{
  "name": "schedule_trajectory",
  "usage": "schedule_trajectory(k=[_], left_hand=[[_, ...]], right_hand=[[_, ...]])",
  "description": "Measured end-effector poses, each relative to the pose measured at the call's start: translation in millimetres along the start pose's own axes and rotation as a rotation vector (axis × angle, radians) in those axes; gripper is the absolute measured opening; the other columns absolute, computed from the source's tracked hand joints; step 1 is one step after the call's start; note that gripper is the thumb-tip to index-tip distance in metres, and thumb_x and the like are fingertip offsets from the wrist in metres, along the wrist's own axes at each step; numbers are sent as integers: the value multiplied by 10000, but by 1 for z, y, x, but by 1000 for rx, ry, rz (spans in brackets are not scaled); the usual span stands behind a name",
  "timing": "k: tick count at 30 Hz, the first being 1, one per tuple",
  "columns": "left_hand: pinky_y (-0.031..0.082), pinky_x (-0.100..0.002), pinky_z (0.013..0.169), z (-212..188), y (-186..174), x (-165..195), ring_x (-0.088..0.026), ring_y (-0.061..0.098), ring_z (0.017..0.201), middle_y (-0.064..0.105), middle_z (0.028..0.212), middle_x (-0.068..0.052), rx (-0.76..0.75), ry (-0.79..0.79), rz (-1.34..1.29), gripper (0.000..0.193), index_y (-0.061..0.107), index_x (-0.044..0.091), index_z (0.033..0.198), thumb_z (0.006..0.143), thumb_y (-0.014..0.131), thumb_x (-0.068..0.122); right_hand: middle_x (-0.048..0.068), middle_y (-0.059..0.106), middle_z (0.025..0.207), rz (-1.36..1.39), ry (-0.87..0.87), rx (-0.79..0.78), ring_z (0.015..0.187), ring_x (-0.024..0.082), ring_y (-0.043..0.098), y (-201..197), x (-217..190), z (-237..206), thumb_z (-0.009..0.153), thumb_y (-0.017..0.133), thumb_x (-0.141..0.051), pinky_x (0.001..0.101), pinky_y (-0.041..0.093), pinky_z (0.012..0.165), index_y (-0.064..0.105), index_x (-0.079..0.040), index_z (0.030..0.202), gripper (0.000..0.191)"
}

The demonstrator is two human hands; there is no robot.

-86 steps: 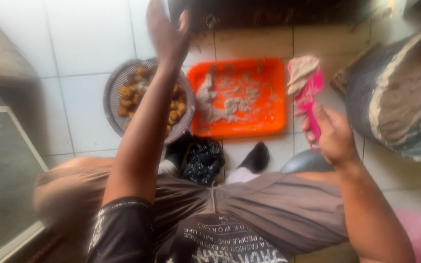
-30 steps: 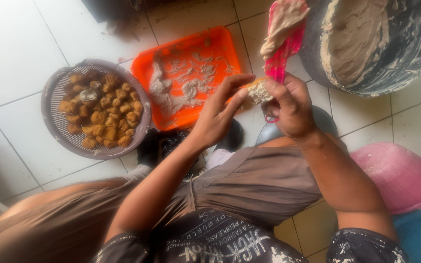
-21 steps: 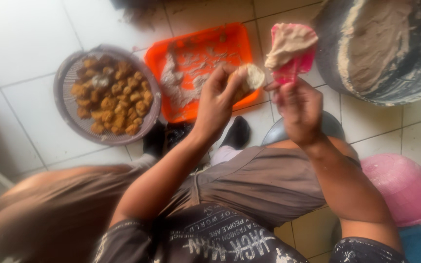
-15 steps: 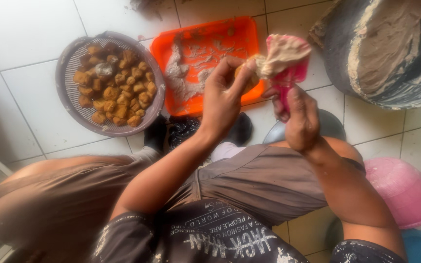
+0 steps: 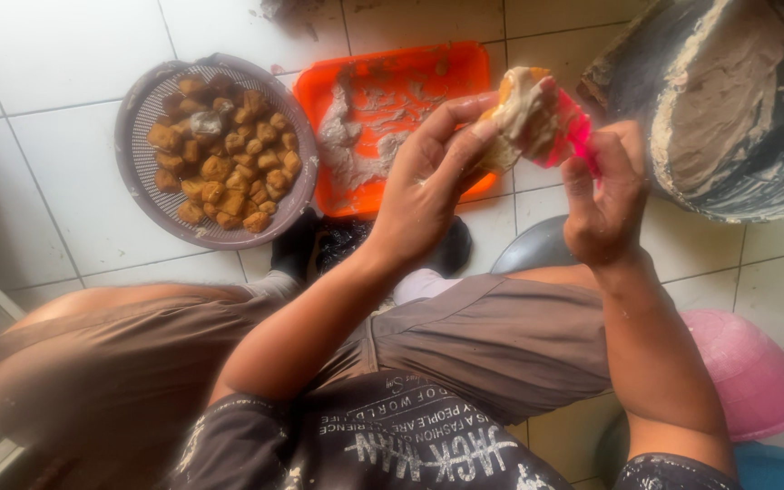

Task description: The person sits on the floor and repeatedly scoops a thick paste from a large container using a pink spatula. They apply the paste onto small, round, brown food items held in their left hand, then place the coated items into a purple colander. The process is repeated continuously.

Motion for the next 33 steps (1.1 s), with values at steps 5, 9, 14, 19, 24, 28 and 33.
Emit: schedule_trajectory(k=[5,9,14,19,24,28,33], left_hand=[[498,-317,1162,2,-8,10,-150,606,1278,624,1384,-105,-222,-11,9,601,440,-2,1507,1021,748,173],[507,-343,1191,6,-10,10,-190,642,1297,680,1349,-150,-114,68,220,636,475,-29,1491,966,801,127],[507,-337,1148,8,-12,5,-153,672,1220,727,1264,-92,21,152,556,440,653,5,1327,954,803,185],[539,-310,1083,14,-23,19,-126,697,1120,749,1159,-22,93,321,692,284,707,75,1201,954,792,188],[517,-312,1052,23,-39,44,-168,680,1133,713,1200,21,219,734,1299,295,708,174,1137,901,873,233],[256,-561,1255,28,-37,37,-160,692,1025,732,1067,51,192,899,1645,273,744,208,1113,874,876,201],[193,-567,1304,23,-31,25,-137,706,1033,765,1016,50,167,888,1520,233,737,219,1075,897,888,229]], right_hand=[[85,495,1060,-65,6,56,867,157,487,-4,-4,-3,1197,558,-358,286,414,757,614,-7,1131,361],[95,489,1067,-164,-56,91,878,183,492,-6,-10,-5,1212,594,-332,310,438,817,632,1,1118,349],[117,489,1075,-299,-172,149,952,225,527,-4,-11,-8,1194,638,-329,332,459,841,664,11,1108,352],[124,519,1055,-336,-155,85,904,225,524,-10,-4,-9,1193,630,-326,332,461,836,649,20,1091,361],[96,540,907,-153,42,44,734,200,506,-9,1,-5,1151,620,-314,326,401,654,642,5,1028,343],[97,549,895,-234,-145,20,732,201,520,4,-14,-14,1052,654,-269,337,429,636,664,-10,991,266],[116,559,930,-223,-74,26,773,193,556,-11,-31,-8,1137,679,-291,319,462,678,673,6,1085,301]])
Point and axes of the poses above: each hand's wrist, its own z-axis towards the middle knuckle, its own y-axis out of the palm, x = y × z, the point moved 1 cm from there along z, towards the middle knuckle
